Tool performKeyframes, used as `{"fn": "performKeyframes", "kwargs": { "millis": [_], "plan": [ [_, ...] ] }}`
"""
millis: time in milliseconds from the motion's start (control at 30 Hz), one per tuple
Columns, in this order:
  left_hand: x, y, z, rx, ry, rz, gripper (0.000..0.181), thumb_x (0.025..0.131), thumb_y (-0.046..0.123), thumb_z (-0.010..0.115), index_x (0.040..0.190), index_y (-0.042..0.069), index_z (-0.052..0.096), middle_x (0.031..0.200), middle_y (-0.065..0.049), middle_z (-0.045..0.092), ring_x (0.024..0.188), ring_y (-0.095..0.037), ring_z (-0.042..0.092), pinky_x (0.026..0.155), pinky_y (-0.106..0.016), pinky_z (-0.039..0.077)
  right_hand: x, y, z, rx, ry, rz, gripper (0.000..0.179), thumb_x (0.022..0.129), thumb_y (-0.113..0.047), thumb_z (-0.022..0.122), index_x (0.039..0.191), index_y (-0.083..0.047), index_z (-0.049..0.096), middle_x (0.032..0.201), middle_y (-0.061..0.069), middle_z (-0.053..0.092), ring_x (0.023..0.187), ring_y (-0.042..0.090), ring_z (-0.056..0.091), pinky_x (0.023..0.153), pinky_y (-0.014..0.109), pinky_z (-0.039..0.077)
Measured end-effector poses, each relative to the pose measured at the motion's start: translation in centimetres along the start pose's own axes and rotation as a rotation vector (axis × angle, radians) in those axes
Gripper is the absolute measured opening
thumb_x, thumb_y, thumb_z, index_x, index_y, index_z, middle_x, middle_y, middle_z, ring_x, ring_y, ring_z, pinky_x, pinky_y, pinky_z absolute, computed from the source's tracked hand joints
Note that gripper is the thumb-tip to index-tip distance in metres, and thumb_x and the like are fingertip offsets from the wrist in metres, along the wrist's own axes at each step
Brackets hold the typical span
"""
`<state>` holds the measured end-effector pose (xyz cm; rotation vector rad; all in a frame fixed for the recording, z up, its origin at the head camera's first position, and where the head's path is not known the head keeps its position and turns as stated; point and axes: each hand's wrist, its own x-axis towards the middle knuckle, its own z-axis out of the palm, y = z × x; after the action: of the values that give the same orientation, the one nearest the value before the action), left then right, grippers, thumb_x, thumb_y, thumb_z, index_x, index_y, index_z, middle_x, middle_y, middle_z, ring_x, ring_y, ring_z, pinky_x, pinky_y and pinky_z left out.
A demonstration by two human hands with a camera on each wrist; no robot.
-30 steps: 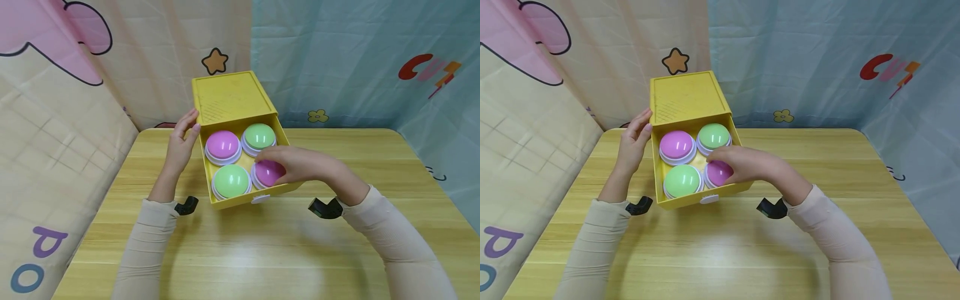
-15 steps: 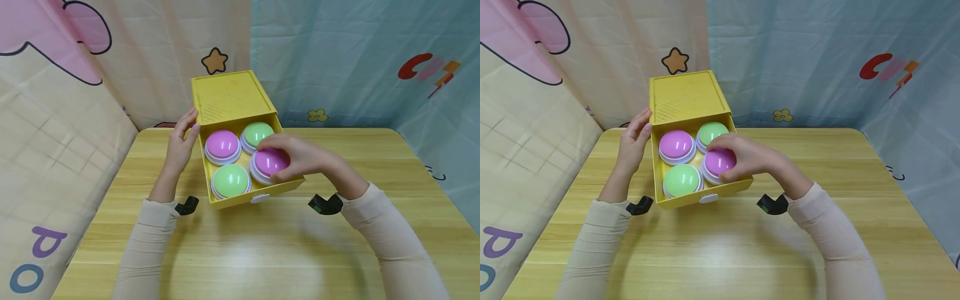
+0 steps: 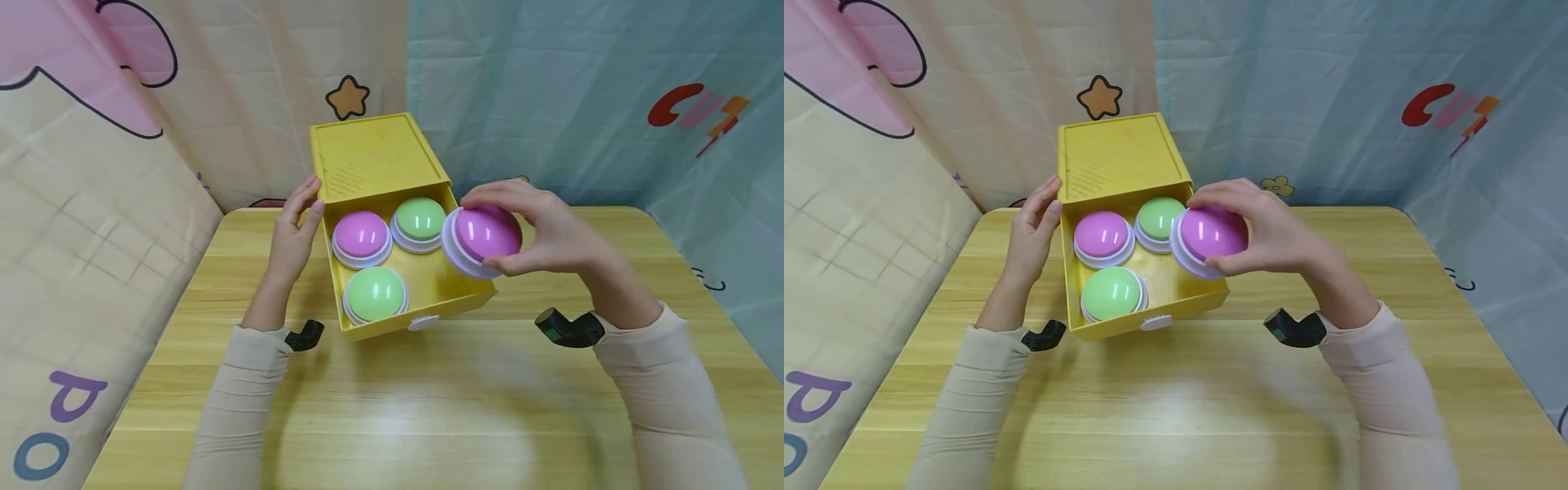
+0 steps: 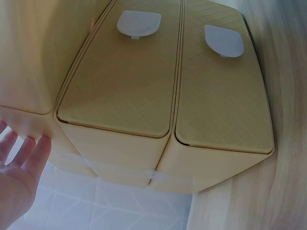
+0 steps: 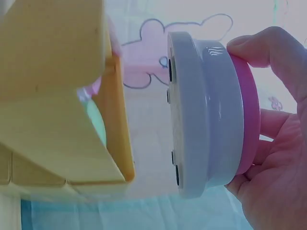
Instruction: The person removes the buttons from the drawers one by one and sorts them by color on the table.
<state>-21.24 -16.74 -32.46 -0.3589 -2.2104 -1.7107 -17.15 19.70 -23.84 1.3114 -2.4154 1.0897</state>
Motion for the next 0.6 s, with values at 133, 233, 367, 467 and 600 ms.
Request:
{"fn": "performKeyframes", "kwargs": {
  "millis": [133,233,367,467,600],
  "plan": [
    [0.0,0.1,-0.1,-0.01,0.004,0.006,0.046,0.11,0.006,0.05,0.155,-0.004,0.047,0.168,-0.013,0.04,0.149,-0.032,0.044,0.124,-0.041,0.041,-2.3,0.8,-1.3,-0.018,0.056,0.023,0.072,0.061,0.008,0.087,0.13,0.002,0.069,0.135,-0.017,0.065,0.125,0.004,0.051,0.09,0.007,0.048],
    [0.0,-0.1,-0.1,-0.016,0.006,0.012,0.045,0.11,0.005,0.051,0.154,-0.004,0.048,0.168,-0.013,0.04,0.149,-0.031,0.045,0.123,-0.04,0.042,-4.6,1.7,-1.9,-0.044,0.081,0.096,0.075,0.06,0.011,0.086,0.132,-0.002,0.069,0.137,-0.029,0.058,0.126,0.002,0.049,0.088,0.005,0.047],
    [0.1,-0.3,-0.1,-0.02,0.011,0.017,0.045,0.109,0.005,0.051,0.154,-0.003,0.049,0.167,-0.012,0.042,0.148,-0.031,0.046,0.122,-0.036,0.044,-7.9,3.0,-2.1,-0.098,0.092,0.214,0.076,0.061,0.014,0.083,0.134,-0.002,0.067,0.137,-0.035,0.052,0.125,-0.003,0.045,0.085,0.003,0.045],
    [0.1,-0.2,-0.1,-0.019,0.011,0.018,0.045,0.109,0.005,0.051,0.154,-0.003,0.048,0.167,-0.012,0.042,0.148,-0.03,0.046,0.122,-0.036,0.044,-10.1,4.0,-1.9,-0.135,0.088,0.317,0.074,0.064,0.013,0.084,0.135,0.003,0.064,0.135,-0.04,0.046,0.123,-0.009,0.041,0.085,0.001,0.041],
    [0.1,-0.2,-0.1,-0.017,0.012,0.013,0.046,0.109,0.006,0.052,0.154,-0.003,0.048,0.167,-0.012,0.042,0.148,-0.03,0.046,0.122,-0.037,0.043,-12.4,5.2,-1.0,-0.137,0.072,0.448,0.07,0.071,0.006,0.086,0.137,0.003,0.063,0.141,-0.014,0.057,0.121,-0.011,0.038,0.084,0.001,0.039]
  ]
}}
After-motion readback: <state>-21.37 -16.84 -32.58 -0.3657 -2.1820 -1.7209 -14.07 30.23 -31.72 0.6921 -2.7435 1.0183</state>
